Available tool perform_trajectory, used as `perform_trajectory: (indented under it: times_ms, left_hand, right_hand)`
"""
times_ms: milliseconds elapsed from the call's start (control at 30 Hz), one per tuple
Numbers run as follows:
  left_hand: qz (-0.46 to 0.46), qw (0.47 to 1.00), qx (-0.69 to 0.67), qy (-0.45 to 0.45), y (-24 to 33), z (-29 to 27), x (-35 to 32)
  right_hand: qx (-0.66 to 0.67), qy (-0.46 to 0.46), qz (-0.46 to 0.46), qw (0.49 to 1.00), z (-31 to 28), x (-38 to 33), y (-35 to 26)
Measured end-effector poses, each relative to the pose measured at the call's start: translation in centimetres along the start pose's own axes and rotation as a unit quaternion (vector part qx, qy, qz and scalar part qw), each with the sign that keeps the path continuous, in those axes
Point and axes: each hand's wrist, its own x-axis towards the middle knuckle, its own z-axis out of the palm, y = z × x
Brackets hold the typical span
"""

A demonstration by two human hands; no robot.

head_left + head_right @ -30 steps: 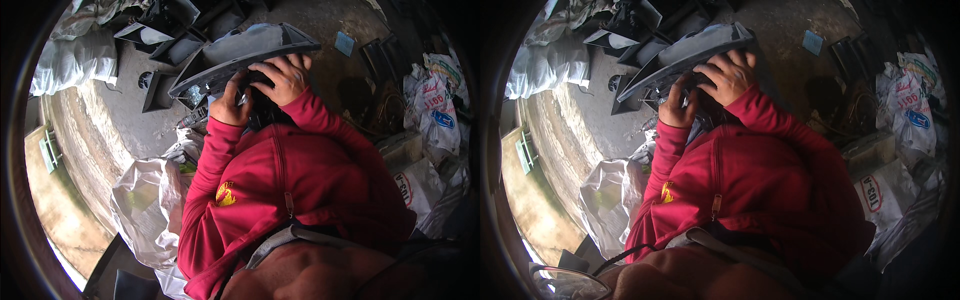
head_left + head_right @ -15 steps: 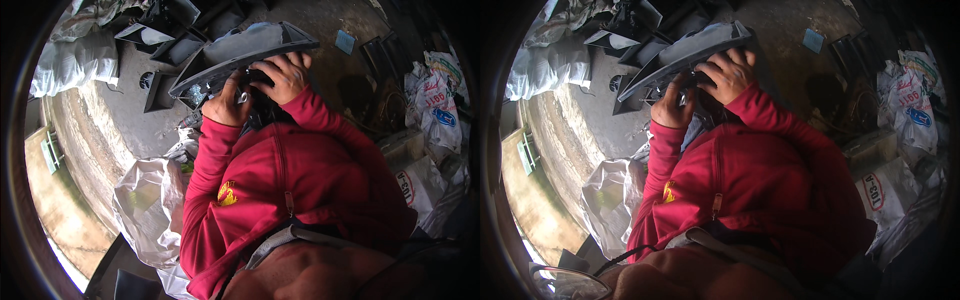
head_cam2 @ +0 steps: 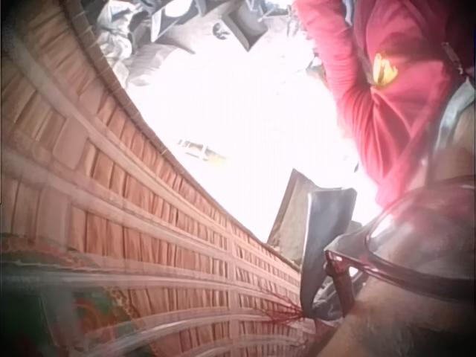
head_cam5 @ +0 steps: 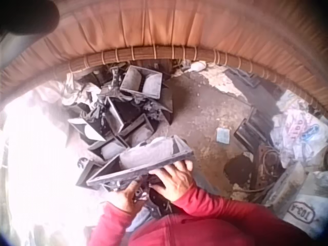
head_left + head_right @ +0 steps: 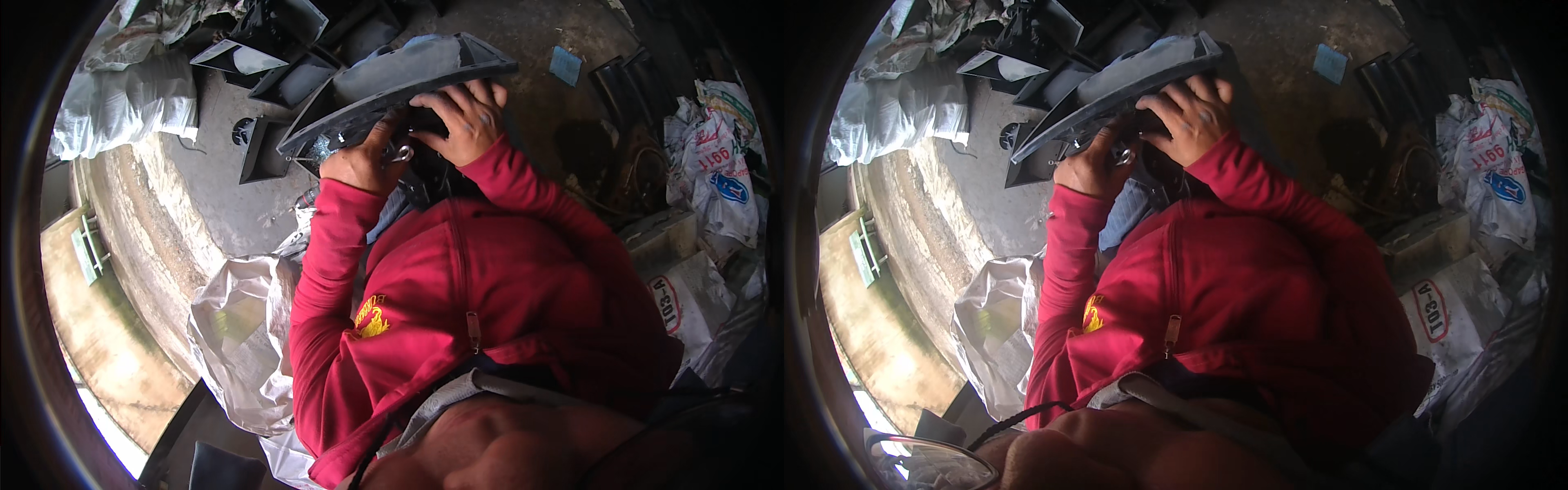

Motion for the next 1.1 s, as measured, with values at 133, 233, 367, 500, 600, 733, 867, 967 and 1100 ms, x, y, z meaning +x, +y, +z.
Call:
perform_trajectory:
  times_ms: [133,233,367,500,600,733,867,967,1100]
  left_hand:
    - [0.0,1.0,-0.013,0.004,-1.4,0.0,0.0]
    - [-0.015,0.998,0.025,-0.063,0.4,-0.1,0.2]
    - [-0.026,0.999,0.034,-0.025,-0.7,0.0,0.0]
    - [0.013,0.998,0.046,-0.041,0.3,-0.3,0.4]
    - [-0.017,0.998,0.055,-0.035,-1.1,-0.1,-0.2]
    - [0.032,0.998,-0.022,0.041,-0.2,-0.1,0.2]
    - [-0.014,0.997,0.074,0.006,-1.2,-0.2,0.0]
    - [0.0,1.0,-0.006,0.023,-0.9,-2.2,0.1]
    - [0.085,0.985,-0.146,0.045,1.4,-6.5,-0.1]
  right_hand:
    - [0.001,0.011,-0.008,1.0,0.2,-0.2,0.1]
    - [0.002,0.004,-0.004,1.0,0.2,-0.2,0.1]
    - [0.0,0.019,-0.022,1.0,0.1,-0.5,0.2]
    - [-0.005,0.013,-0.017,1.0,0.1,0.0,0.3]
    - [-0.002,0.009,-0.015,1.0,0.2,-0.2,0.2]
    - [0.001,0.03,-0.016,0.999,0.4,-0.5,0.1]
    - [0.0,0.011,-0.018,1.0,0.2,-0.1,0.2]
    - [0.008,0.009,-0.026,1.0,0.0,-0.1,0.2]
    - [0.007,0.008,-0.035,0.999,0.1,-0.7,0.2]
